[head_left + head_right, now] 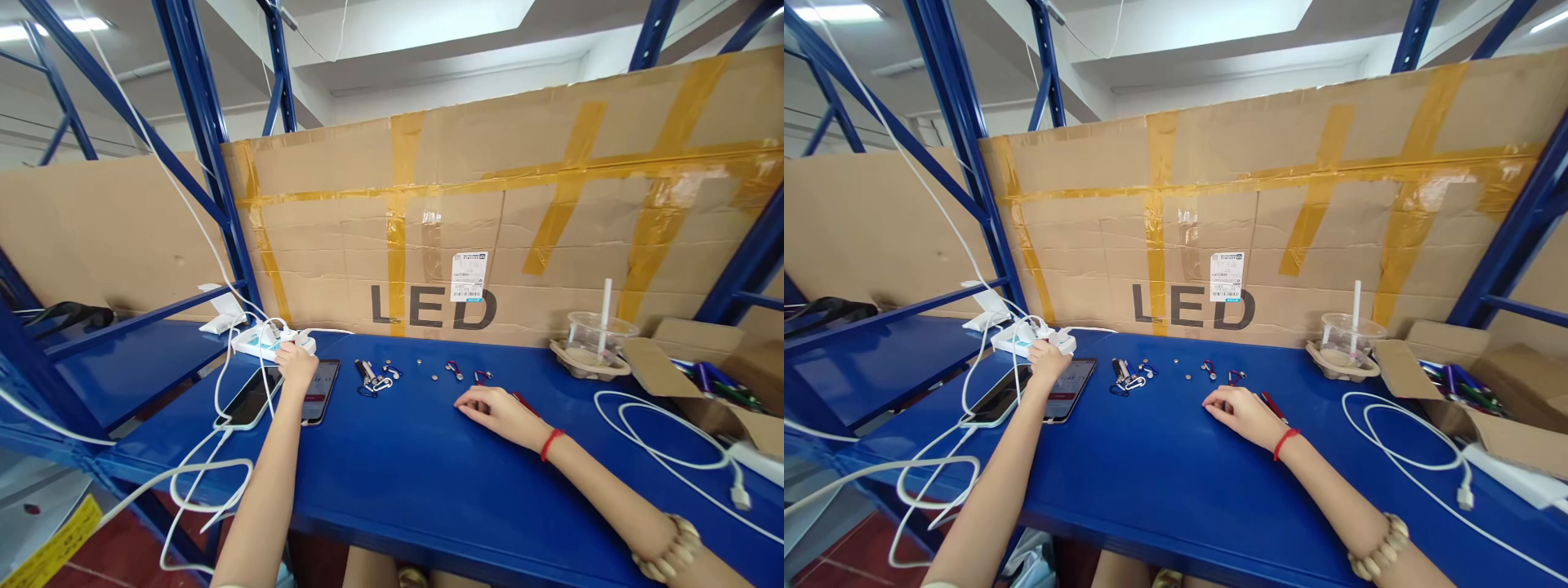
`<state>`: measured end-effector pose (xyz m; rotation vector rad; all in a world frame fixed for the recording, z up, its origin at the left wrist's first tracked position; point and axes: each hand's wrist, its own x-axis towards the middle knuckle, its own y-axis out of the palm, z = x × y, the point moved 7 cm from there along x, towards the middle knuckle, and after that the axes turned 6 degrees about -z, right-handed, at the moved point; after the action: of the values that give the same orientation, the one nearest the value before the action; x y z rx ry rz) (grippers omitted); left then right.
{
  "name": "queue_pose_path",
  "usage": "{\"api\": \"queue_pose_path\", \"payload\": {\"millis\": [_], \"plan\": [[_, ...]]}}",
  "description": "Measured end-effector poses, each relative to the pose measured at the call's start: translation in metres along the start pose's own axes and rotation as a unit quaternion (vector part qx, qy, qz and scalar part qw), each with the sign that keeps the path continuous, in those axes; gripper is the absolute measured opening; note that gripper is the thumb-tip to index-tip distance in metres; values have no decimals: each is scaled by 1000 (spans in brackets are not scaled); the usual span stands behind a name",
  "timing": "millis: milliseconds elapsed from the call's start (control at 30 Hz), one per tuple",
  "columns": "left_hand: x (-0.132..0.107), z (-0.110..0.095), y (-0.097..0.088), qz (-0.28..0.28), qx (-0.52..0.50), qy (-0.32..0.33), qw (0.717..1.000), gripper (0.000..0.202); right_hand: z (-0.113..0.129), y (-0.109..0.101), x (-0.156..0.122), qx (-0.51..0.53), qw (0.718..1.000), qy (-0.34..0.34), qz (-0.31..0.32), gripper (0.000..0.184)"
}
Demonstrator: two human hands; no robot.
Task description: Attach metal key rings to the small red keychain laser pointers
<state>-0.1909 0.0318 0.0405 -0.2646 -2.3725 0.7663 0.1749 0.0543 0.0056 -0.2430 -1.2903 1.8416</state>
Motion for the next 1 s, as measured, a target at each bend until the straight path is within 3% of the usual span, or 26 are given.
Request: {"api": "queue_pose_path", "payload": {"millis": [100,233,333,467,533,667,1000], "plan": [[-11,-26,0,19,-22,73,997,36,-3,-1,1,1,1000,6,-14,29],[-52,-75,3,63,-75,202,974,17,-11,-5,2,2,999,32,-40,26],[-100,-111,1,132,-168,341,915,11,-18,-6,3,-3,998,48,-50,25],[-164,-134,1,274,-194,489,806,12,-24,-6,4,-2,998,41,-57,26],[-181,-135,1,310,-191,509,780,12,-25,-6,4,3,998,26,-61,26],[-196,-133,8,339,-181,529,757,9,-27,-6,5,13,998,10,-67,31],[-197,-133,10,328,-167,533,762,8,-23,-5,6,0,997,-9,-77,35]]}}
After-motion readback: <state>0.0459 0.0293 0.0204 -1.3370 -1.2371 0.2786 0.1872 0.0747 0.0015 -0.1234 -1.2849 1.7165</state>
